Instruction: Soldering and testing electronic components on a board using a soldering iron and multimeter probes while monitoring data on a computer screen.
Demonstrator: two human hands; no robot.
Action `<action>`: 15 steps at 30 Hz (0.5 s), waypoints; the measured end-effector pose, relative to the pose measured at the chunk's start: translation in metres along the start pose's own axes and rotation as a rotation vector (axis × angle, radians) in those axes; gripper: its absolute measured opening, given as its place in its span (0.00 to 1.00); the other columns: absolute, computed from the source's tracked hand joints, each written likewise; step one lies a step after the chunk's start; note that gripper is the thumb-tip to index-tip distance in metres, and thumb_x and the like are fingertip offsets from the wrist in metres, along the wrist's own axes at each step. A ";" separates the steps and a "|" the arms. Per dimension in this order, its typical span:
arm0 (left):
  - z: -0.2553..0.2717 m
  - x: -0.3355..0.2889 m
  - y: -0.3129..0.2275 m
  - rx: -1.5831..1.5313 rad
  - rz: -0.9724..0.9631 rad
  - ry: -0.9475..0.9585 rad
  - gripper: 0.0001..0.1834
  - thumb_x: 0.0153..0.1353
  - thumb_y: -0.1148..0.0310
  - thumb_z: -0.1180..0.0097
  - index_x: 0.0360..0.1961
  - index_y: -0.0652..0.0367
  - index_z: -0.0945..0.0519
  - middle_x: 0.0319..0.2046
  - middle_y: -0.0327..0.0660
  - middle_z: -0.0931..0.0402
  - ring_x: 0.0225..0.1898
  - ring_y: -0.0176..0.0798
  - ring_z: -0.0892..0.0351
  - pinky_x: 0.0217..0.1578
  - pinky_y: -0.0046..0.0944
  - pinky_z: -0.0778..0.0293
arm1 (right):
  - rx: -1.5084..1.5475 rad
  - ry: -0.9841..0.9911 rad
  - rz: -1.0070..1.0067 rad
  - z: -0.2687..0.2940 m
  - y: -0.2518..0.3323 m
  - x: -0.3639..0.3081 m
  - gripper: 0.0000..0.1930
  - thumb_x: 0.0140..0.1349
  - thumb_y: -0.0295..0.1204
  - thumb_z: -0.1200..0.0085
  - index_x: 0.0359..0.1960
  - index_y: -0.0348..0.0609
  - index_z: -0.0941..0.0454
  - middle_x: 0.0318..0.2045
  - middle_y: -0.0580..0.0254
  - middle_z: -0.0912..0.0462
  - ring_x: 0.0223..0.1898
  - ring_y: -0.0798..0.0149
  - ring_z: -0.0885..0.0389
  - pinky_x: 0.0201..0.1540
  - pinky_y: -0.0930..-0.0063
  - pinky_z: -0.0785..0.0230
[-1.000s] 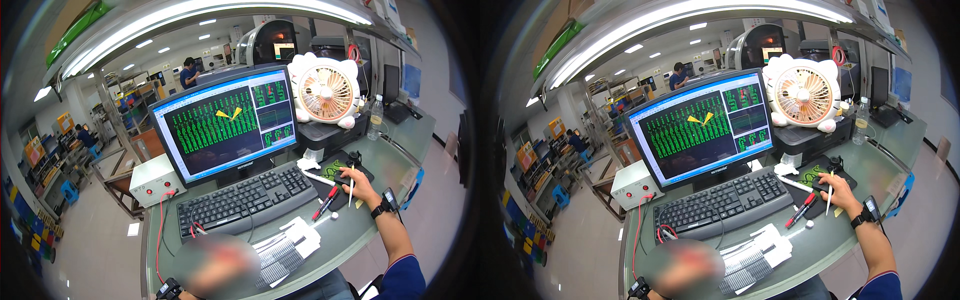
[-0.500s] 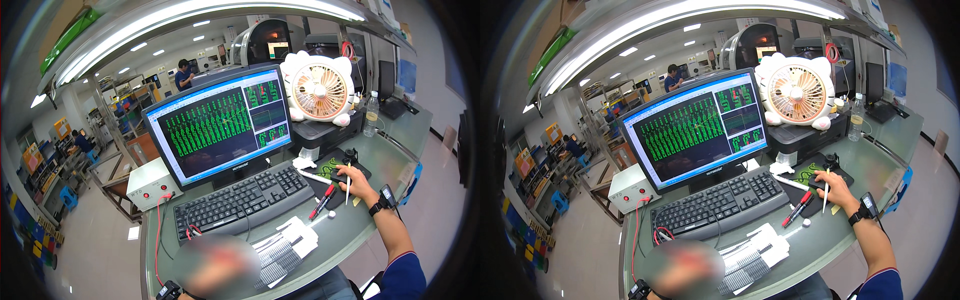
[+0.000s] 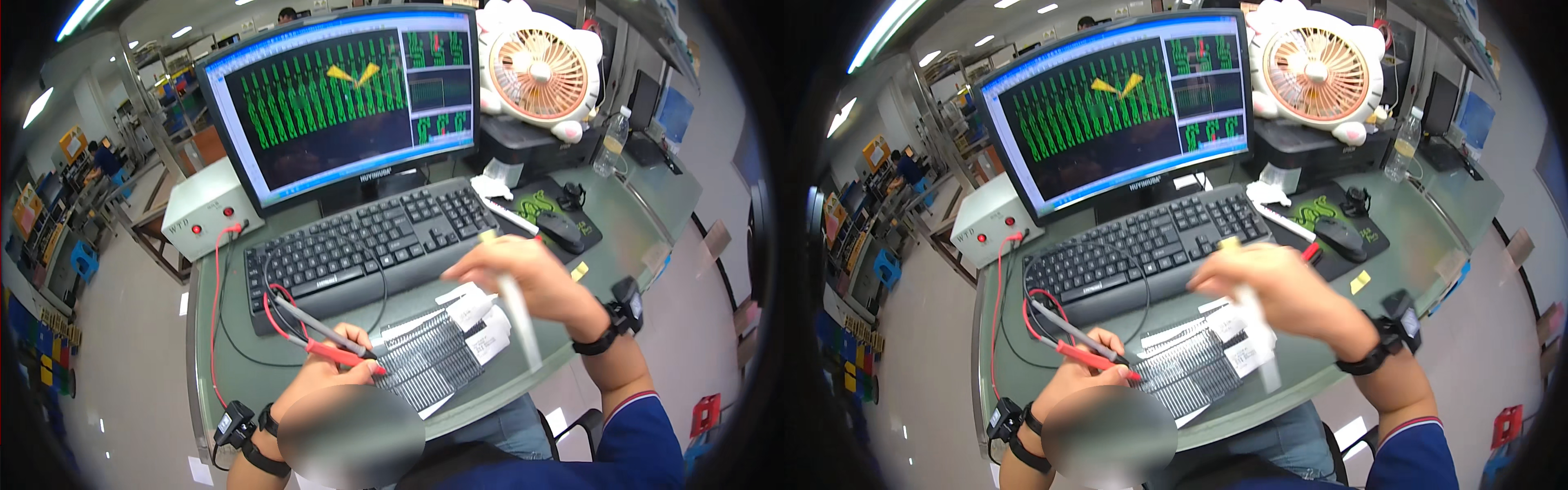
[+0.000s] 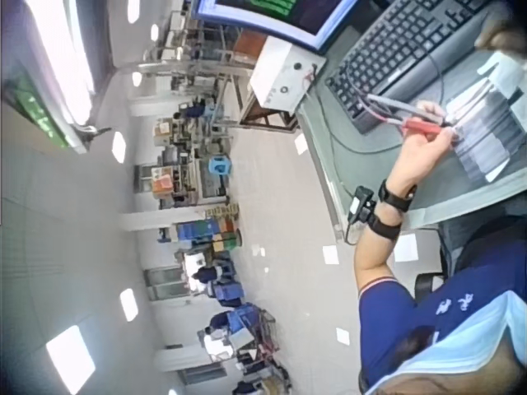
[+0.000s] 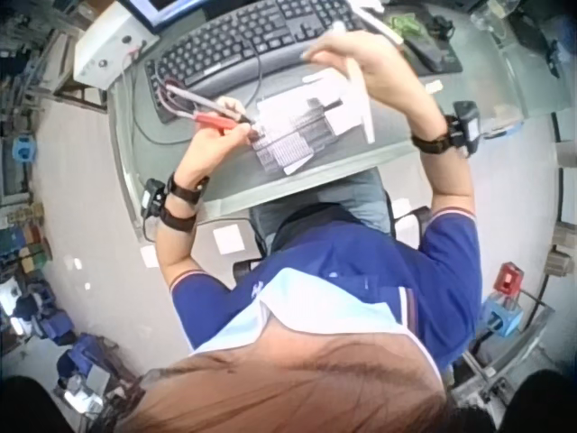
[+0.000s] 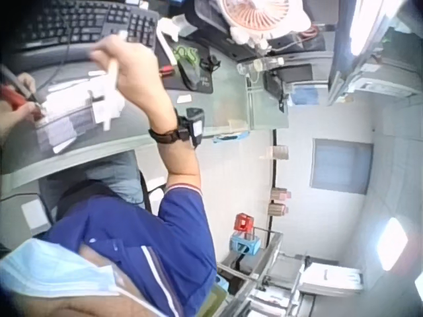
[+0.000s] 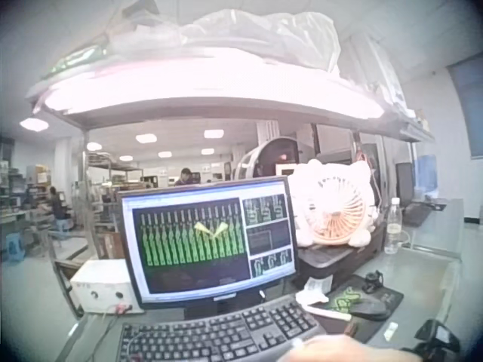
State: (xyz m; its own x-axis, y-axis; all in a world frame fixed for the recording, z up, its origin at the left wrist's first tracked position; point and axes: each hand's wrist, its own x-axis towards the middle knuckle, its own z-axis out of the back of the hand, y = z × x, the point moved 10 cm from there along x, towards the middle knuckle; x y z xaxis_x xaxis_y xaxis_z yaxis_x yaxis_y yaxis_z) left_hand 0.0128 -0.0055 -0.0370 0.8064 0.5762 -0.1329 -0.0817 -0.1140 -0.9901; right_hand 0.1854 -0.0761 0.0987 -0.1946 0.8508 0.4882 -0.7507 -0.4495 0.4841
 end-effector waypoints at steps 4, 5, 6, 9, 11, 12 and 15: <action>-0.003 -0.002 0.002 0.006 0.000 0.008 0.13 0.56 0.76 0.44 0.41 0.62 0.33 0.35 0.37 0.28 0.37 0.28 0.24 0.37 0.30 0.26 | -0.039 0.175 0.025 -0.079 0.023 0.030 0.21 0.54 0.51 0.42 0.35 0.46 0.24 0.19 0.57 0.22 0.27 0.50 0.20 0.30 0.62 0.30; -0.002 -0.001 0.005 0.003 0.008 0.002 0.13 0.56 0.76 0.44 0.41 0.62 0.33 0.35 0.37 0.28 0.37 0.28 0.24 0.37 0.30 0.26 | -0.006 0.297 -0.119 -0.093 0.019 0.036 0.23 0.54 0.51 0.42 0.35 0.43 0.24 0.19 0.53 0.22 0.28 0.49 0.20 0.30 0.60 0.30; -0.001 -0.002 0.008 0.056 -0.019 0.017 0.14 0.56 0.76 0.44 0.42 0.62 0.33 0.36 0.38 0.29 0.38 0.29 0.24 0.36 0.30 0.26 | 0.084 0.307 -0.138 -0.105 0.020 0.043 0.23 0.54 0.51 0.43 0.35 0.42 0.24 0.20 0.52 0.22 0.28 0.48 0.20 0.30 0.60 0.30; -0.010 0.002 0.012 0.045 0.048 0.047 0.16 0.56 0.77 0.44 0.45 0.63 0.33 0.38 0.39 0.29 0.39 0.30 0.26 0.36 0.31 0.27 | 0.335 0.318 -0.124 -0.134 0.010 0.048 0.20 0.57 0.47 0.43 0.35 0.40 0.24 0.19 0.51 0.24 0.26 0.50 0.22 0.28 0.61 0.33; -0.005 -0.001 0.005 -0.028 -0.045 -0.025 0.16 0.55 0.77 0.44 0.45 0.63 0.33 0.39 0.38 0.29 0.38 0.30 0.26 0.37 0.31 0.27 | 0.512 0.338 -0.055 -0.140 0.018 0.050 0.18 0.58 0.44 0.43 0.36 0.40 0.25 0.18 0.52 0.26 0.23 0.53 0.23 0.25 0.63 0.35; -0.006 -0.002 0.003 -0.013 -0.034 -0.013 0.16 0.56 0.77 0.44 0.45 0.62 0.32 0.38 0.37 0.31 0.39 0.29 0.27 0.39 0.31 0.28 | 0.455 0.317 -0.023 -0.134 0.020 0.049 0.17 0.59 0.42 0.44 0.34 0.40 0.27 0.19 0.51 0.26 0.23 0.52 0.23 0.25 0.63 0.35; -0.004 -0.004 0.015 -0.074 0.045 0.052 0.15 0.57 0.75 0.45 0.45 0.61 0.32 0.37 0.35 0.33 0.39 0.27 0.27 0.39 0.30 0.28 | 0.276 0.188 -0.167 -0.106 0.004 0.041 0.15 0.60 0.36 0.44 0.28 0.39 0.35 0.20 0.55 0.29 0.23 0.58 0.23 0.24 0.69 0.35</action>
State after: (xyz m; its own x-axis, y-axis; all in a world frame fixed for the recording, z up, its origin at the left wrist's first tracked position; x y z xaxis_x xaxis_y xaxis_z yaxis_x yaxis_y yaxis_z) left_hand 0.0114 -0.0128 -0.0508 0.8326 0.5262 -0.1731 -0.0770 -0.1994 -0.9769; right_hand 0.1078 -0.0136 0.0437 -0.2155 0.9421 0.2568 -0.5886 -0.3351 0.7357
